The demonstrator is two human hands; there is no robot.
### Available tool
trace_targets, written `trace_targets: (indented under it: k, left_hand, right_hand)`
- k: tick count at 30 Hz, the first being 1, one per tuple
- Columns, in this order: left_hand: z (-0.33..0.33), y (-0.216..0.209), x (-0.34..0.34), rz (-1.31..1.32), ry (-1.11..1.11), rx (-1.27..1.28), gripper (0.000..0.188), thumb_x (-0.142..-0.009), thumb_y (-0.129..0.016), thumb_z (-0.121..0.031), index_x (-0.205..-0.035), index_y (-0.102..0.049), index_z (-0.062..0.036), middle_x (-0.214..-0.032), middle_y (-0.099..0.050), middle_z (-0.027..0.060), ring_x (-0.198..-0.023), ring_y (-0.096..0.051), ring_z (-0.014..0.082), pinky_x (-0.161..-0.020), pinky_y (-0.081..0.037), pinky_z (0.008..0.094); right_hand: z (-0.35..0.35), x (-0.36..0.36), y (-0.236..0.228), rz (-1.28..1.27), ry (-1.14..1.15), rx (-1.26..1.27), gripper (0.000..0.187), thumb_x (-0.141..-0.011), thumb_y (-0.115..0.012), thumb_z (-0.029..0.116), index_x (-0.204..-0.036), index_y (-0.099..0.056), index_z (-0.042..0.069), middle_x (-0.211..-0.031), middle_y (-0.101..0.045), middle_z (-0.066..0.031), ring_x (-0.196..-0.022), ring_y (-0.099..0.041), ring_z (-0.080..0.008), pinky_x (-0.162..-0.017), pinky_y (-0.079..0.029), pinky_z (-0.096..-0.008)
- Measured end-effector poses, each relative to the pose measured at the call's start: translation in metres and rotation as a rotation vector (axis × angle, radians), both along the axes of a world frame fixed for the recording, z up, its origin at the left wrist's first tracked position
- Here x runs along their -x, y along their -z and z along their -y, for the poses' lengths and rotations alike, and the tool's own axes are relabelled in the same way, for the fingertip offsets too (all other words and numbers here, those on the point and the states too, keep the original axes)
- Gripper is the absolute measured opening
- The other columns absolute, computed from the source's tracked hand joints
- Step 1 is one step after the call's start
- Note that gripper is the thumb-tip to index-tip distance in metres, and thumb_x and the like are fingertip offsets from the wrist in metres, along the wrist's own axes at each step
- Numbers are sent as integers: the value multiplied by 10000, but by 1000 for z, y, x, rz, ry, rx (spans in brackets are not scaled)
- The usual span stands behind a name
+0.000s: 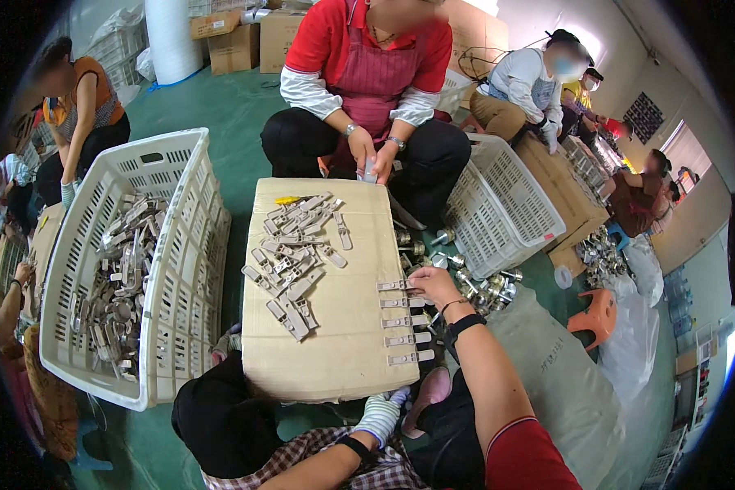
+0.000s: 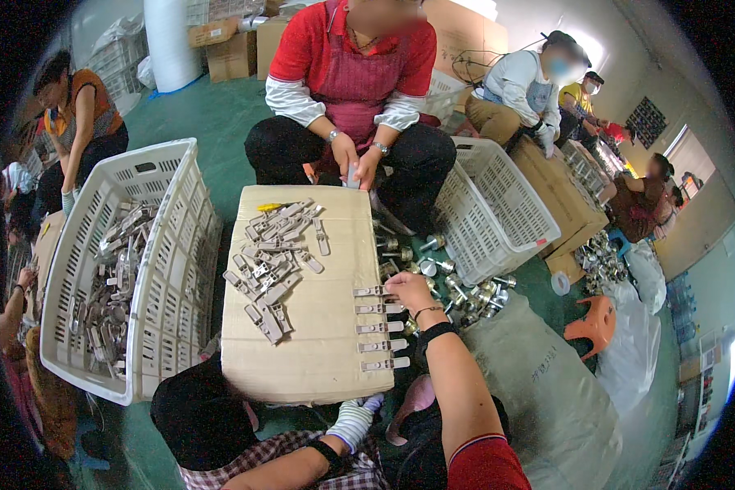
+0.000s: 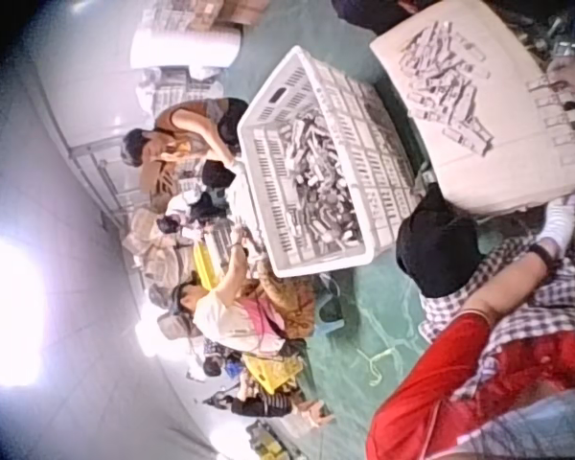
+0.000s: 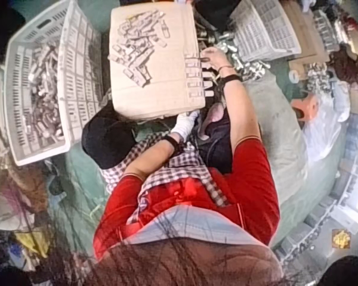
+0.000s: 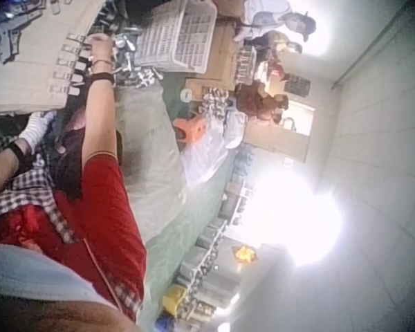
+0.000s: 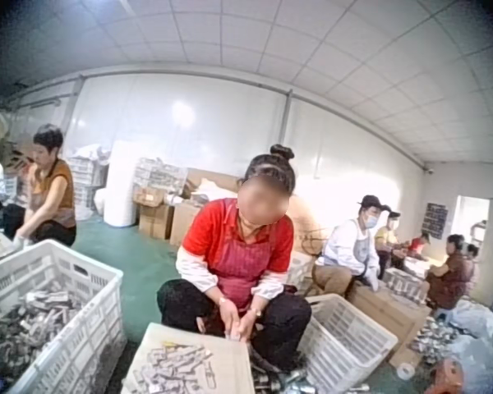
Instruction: The recorder is assembling small metal hinges by placing components together on a flat cardboard surface in a factory environment.
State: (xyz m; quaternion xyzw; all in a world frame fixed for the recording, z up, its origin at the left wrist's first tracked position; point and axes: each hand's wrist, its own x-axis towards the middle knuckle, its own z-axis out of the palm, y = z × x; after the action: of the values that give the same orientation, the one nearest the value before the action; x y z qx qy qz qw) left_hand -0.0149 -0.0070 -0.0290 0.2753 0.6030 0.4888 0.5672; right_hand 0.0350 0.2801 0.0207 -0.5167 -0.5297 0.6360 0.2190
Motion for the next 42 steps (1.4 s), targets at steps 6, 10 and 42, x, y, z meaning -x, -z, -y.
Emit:
trace_targets:
  k: [6, 10, 42]
  left_hand:
    - [-1, -8, 1, 17, 12, 7, 312, -894, -583, -228, -1132, -598, -28, -1073, -649, 123, -948, -595, 234, -843, -443, 328]
    - [0, 2, -1, 45, -2, -12, 310, -892, -585, -224, -1132, -598, -28, -1070, -650, 123, -947, -596, 235, -841, -443, 328]
    - [1, -12, 6, 158, 17, 53, 343, -895, -582, -178, -1189, -554, -5, -1138, -622, 115, -1005, -570, 201, -889, -432, 320]
  right_hand:
    - [3, 0, -5, -11, 15, -5, 58, -802, -626, -11, -859, -616, -15, -805, -643, -81, -696, -640, -167, -632, -533, -289]
    - [1, 2, 0, 44, -1, -87, 66, -787, -639, -19, -849, -620, -31, -785, -647, -91, -685, -638, -169, -637, -536, -287]
    - [51, 164, -41, 735, -332, -974, 239, -802, -619, 184, -962, -587, 8, -993, -599, -180, -930, -588, -339, -821, -471, -406]
